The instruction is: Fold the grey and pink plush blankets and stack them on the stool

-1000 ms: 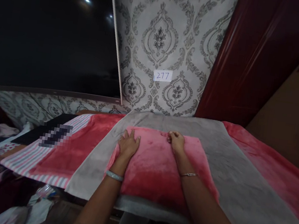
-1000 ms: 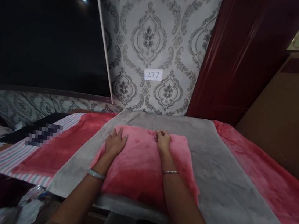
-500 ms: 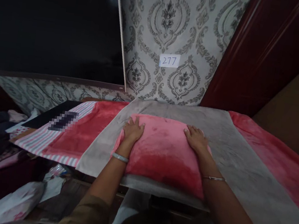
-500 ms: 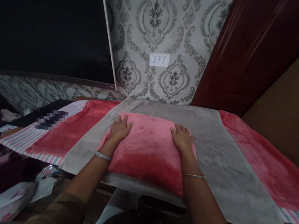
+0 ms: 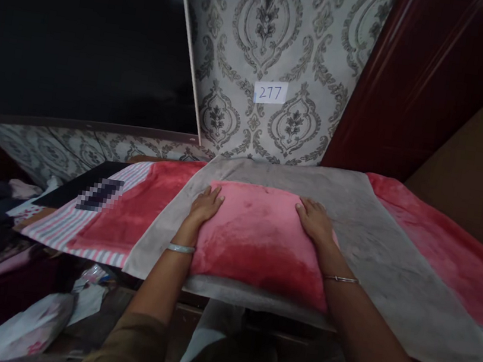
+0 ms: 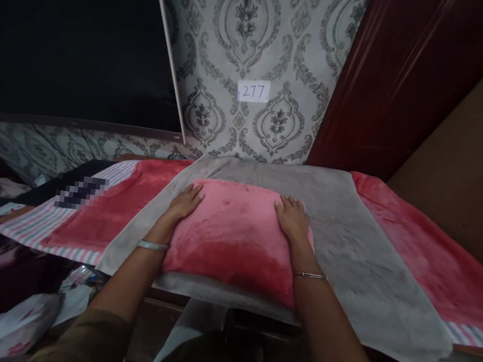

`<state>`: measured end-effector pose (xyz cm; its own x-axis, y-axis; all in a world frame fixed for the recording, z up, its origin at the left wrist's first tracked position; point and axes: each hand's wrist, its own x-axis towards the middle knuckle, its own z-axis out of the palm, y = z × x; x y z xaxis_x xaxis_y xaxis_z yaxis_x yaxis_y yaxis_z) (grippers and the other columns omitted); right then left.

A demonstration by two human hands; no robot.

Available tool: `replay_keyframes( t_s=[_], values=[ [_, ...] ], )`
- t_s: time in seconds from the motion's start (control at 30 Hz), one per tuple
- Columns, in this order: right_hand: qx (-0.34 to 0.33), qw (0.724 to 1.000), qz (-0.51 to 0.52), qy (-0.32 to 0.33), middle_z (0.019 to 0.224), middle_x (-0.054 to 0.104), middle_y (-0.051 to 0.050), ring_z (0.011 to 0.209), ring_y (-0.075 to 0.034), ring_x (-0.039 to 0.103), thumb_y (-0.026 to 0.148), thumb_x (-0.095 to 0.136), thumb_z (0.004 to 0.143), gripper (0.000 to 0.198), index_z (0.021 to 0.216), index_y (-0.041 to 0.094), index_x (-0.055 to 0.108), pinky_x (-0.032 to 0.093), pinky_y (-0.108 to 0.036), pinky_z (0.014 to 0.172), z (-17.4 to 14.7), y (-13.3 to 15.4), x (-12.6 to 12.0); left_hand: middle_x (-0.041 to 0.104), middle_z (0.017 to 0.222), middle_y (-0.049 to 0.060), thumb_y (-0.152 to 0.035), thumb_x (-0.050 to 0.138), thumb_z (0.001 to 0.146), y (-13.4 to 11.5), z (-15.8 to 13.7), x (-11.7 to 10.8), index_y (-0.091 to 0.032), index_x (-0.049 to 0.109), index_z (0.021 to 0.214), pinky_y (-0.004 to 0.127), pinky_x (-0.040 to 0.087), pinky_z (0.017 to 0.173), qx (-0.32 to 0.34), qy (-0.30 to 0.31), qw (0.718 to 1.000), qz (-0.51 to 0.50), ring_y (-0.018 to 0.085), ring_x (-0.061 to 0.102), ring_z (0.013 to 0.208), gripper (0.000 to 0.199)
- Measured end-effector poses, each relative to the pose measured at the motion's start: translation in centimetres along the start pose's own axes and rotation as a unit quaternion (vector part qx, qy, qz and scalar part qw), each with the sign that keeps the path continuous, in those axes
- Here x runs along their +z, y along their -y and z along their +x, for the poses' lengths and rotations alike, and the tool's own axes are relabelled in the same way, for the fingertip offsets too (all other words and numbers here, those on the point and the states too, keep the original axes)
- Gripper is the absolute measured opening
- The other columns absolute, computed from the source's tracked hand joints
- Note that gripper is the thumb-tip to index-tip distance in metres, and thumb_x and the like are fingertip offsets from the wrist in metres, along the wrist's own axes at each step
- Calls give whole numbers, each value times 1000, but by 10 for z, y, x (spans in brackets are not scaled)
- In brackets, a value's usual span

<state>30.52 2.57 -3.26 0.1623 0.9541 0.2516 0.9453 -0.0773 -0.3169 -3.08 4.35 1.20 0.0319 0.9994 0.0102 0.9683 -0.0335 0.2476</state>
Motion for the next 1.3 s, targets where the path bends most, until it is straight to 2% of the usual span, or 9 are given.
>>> replay_keyframes(
  t_s=[0.2,0.37,0.53,0.7,0.8,0.9,1.03,1.2,1.3],
  values=[
    [7,1000,-2,-5,153,48,-9,141,-28,38,45,20,102,59,148,22,49,33,-48,113,-1,-3,4,24,165,12,-51,34,99,7,3,3,-23,33,156,43,30,118,27,6,998,-49,29,28,150,63],
    [5,1000,11,-10,151,49,-10,140,-30,39,46,19,101,60,146,21,51,35,-51,112,-3,-3,5,33,161,14,-46,40,98,20,-11,-3,-16,39,153,40,31,119,51,-2,996,-67,27,33,148,62],
    [8,1000,14,-9,151,50,-12,140,-31,40,47,20,101,61,146,20,51,36,-53,111,-4,-2,2,45,154,13,-39,45,95,45,-56,0,-12,43,149,39,32,119,55,-41,988,-141,25,45,142,61],
    [28,1000,-2,6,153,46,-14,142,-35,36,47,21,101,61,145,19,51,34,-60,110,-10,10,-13,56,146,12,-50,49,90,64,-110,8,-12,48,145,41,40,114,47,-73,953,-290,28,54,133,67],
    [11,1000,-17,-18,155,43,-14,143,-37,34,49,23,101,60,146,22,50,33,-63,109,-25,22,-24,64,138,11,-55,47,90,64,-126,8,-15,57,137,42,46,109,22,-76,941,-329,29,60,126,63],
    [-25,999,-33,-34,155,43,-13,143,-35,35,48,23,101,58,147,24,49,34,-59,110,-49,29,-27,68,132,10,-54,46,91,56,-129,10,-17,59,135,44,47,107,-12,-88,944,-318,30,62,124,58],
    [-36,998,-52,-26,156,42,-14,144,-34,34,44,22,102,57,147,21,50,32,-58,111,-75,28,-24,70,126,15,-53,49,92,46,-125,17,-15,56,135,48,48,104,-73,-112,946,-296,34,62,122,58],
    [-44,996,-61,-39,156,43,-14,144,-34,33,42,23,103,56,145,19,51,30,-56,113,-81,27,-22,66,132,15,-59,49,90,44,-123,18,-17,59,130,47,44,108,-70,-144,921,-357,32,60,125,59],
    [-47,996,-61,-54,155,44,-14,144,-34,33,43,24,103,56,145,19,52,28,-57,114,-81,28,-20,68,126,14,-67,51,85,45,-122,12,-17,66,118,47,43,109,-70,-130,900,-410,33,61,121,63]
  ],
)
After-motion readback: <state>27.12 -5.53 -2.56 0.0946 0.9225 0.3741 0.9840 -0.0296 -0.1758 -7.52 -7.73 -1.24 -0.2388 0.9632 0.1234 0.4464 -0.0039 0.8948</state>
